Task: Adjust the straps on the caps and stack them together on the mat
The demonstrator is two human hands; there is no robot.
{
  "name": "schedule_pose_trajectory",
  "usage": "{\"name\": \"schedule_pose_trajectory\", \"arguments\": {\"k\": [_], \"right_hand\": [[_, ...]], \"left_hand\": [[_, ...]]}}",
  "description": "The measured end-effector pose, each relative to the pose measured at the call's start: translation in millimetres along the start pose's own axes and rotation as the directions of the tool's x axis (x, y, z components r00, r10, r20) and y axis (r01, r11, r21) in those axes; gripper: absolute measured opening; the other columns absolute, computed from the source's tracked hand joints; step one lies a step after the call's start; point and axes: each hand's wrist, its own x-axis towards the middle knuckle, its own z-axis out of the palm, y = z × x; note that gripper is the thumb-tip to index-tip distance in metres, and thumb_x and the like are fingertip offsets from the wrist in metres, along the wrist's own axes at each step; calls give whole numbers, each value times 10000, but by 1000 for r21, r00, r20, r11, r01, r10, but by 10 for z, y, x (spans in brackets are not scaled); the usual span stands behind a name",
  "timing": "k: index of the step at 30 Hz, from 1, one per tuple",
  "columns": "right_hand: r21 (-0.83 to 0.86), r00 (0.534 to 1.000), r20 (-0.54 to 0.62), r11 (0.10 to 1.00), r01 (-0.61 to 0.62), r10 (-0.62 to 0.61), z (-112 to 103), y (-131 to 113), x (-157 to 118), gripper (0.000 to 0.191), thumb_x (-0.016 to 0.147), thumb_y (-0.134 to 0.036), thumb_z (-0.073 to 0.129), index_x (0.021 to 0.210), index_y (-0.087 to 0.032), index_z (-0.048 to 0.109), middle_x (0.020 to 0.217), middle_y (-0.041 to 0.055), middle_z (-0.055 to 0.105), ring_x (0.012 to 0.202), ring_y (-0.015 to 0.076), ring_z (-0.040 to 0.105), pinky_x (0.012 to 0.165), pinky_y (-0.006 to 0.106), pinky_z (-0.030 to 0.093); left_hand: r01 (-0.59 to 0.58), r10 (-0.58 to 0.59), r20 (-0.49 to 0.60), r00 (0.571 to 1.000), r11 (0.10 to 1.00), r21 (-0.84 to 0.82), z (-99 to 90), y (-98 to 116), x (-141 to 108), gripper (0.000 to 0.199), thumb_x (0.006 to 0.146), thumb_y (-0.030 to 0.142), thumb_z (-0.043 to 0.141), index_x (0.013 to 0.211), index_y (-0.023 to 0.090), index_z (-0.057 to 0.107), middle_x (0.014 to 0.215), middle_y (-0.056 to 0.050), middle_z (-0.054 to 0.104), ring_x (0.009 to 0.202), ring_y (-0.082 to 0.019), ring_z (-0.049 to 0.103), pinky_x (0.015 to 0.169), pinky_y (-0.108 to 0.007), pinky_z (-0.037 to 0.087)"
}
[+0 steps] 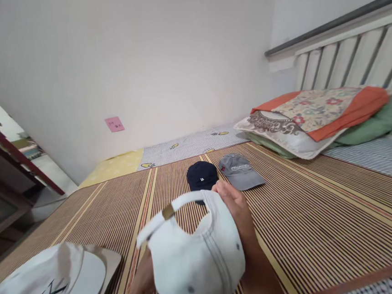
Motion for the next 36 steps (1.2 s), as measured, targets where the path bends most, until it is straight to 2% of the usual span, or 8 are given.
{"name": "schedule_pose_trajectory", "arguments": {"k": [3,7,10,14,21,26,33,36], "right_hand": [[-22,1000,-20,1000,-15,14,54,-11,35,492,926,-667,584,699,-232,542,615,-37,481,555,150,421,548,293,364],[-88,994,-104,996,10,-20,113,38,26,446,932,-624,590,725,-230,564,674,-33,511,613,159,453,599,295,377],[-123,994,-108,992,16,-29,113,61,11,435,945,-617,571,750,-229,581,701,-27,531,619,160,463,621,299,394],[-104,994,-112,994,-29,17,78,39,27,464,924,-679,559,767,-242,584,683,-18,543,596,171,484,561,300,388],[-178,995,-93,983,-42,26,95,57,69,530,889,-753,532,726,-253,601,667,10,583,607,196,532,557,313,437],[-79,997,-19,994,-74,73,119,67,51,489,860,-709,630,763,-230,637,621,-31,509,508,141,429,482,279,347],[-52,992,56,992,-111,114,92,8,48,467,855,-675,667,794,-212,653,607,-48,479,485,111,401,455,246,302],[-39,990,60,992,-122,124,109,-2,37,453,851,-662,673,785,-215,649,589,-53,467,475,112,395,448,243,303]], "left_hand": [[-24,24,32,999,999,-26,-65,37,-11,262,794,406,807,911,175,762,887,-70,779,733,-195,649,663,-267,471],[-90,85,201,976,996,12,-106,158,-121,268,891,393,737,1071,197,767,945,-59,760,827,-182,634,758,-250,465],[-99,110,284,953,994,-53,-102,224,-202,384,848,384,799,1189,212,763,935,-50,753,830,-172,636,781,-238,473],[-21,92,293,952,971,-237,-97,265,-270,448,778,456,864,1120,173,805,848,-61,748,716,-143,619,694,-210,472],[89,-2,379,925,974,-211,-56,290,-338,486,653,390,969,1061,163,835,752,-65,753,630,-120,626,637,-182,483],[127,-35,310,950,951,-282,87,306,-362,298,647,379,979,803,168,838,674,-35,730,572,-79,606,594,-141,473],[67,12,248,969,949,-307,108,309,-386,348,660,423,964,765,150,776,628,-5,680,517,-64,546,499,-128,408],[44,19,191,981,945,-323,117,303,-387,394,605,423,991,736,152,737,608,14,655,511,-66,534,481,-132,392]]}}
